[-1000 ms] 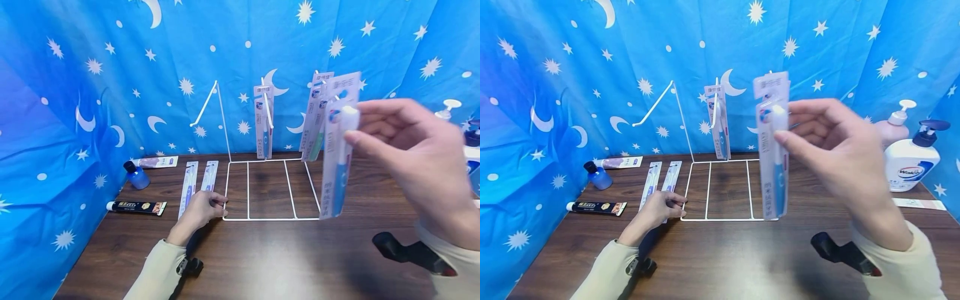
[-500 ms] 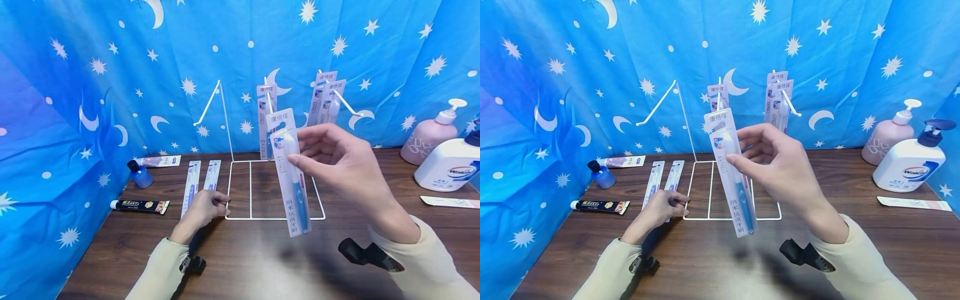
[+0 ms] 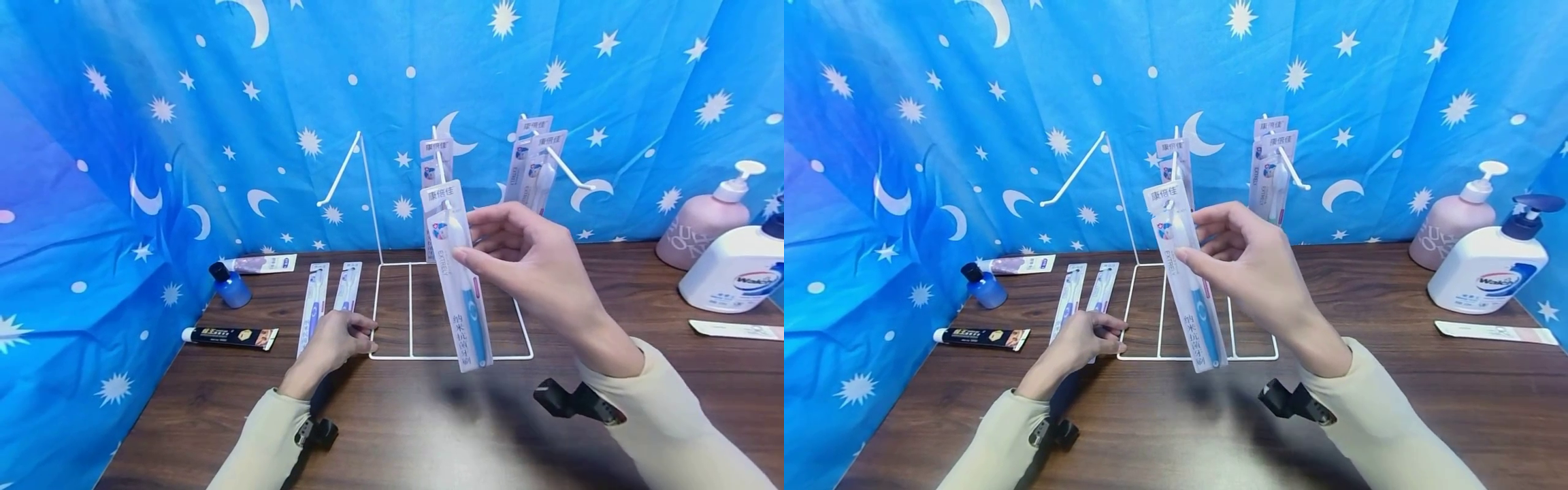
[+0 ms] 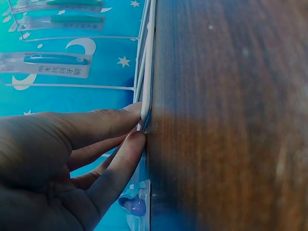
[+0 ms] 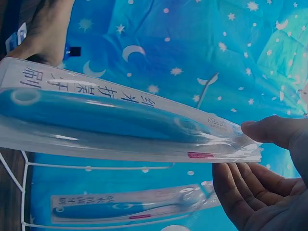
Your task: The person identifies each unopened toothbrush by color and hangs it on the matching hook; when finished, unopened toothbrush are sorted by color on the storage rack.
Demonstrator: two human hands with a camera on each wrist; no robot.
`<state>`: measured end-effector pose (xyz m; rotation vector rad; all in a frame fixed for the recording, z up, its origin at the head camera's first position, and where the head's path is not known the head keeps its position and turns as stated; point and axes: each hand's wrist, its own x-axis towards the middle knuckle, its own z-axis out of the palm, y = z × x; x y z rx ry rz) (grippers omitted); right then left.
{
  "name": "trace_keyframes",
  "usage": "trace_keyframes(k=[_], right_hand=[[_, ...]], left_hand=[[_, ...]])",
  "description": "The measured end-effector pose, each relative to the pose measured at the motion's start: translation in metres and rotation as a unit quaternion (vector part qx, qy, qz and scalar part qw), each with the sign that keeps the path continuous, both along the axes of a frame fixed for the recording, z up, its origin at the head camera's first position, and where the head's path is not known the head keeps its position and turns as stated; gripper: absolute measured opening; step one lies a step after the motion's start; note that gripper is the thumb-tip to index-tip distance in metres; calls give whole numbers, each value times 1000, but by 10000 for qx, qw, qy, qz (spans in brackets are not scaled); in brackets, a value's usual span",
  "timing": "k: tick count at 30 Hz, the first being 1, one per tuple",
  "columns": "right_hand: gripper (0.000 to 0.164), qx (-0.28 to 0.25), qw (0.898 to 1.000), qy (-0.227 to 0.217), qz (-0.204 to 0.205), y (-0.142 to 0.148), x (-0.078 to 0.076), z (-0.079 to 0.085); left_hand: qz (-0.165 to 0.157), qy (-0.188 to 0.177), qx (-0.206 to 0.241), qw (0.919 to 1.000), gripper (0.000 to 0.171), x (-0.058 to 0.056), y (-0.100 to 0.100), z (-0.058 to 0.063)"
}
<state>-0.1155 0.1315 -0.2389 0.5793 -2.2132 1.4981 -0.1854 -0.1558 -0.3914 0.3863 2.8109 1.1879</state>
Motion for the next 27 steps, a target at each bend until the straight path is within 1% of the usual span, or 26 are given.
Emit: trace_keyframes(k=[8,13,17,20,25,27], right_hand=[[35,-99,9997,133,-206,-3,-29,-9],[35,-159,9990,218,-367,-7,-46,-14],[35,-240,9984,217,-455,-15,-44,-4],[35,-202,9983,190,-513,-20,-40,5],[35,-219,9982,118,-552,-21,-49,4],[36,-278,9981,118,-541,-19,-56,0]], left_hand=[[-13,-93,4,10000,27,-1,0,-1],[-36,-44,33,10000,27,0,-1,-1],[-18,-24,33,10000,27,0,-1,-1],[-13,-27,31,10000,27,0,-1,-1],[-13,-42,53,10000,27,-1,-1,-2],[-9,-39,29,10000,27,-1,-1,-1]])
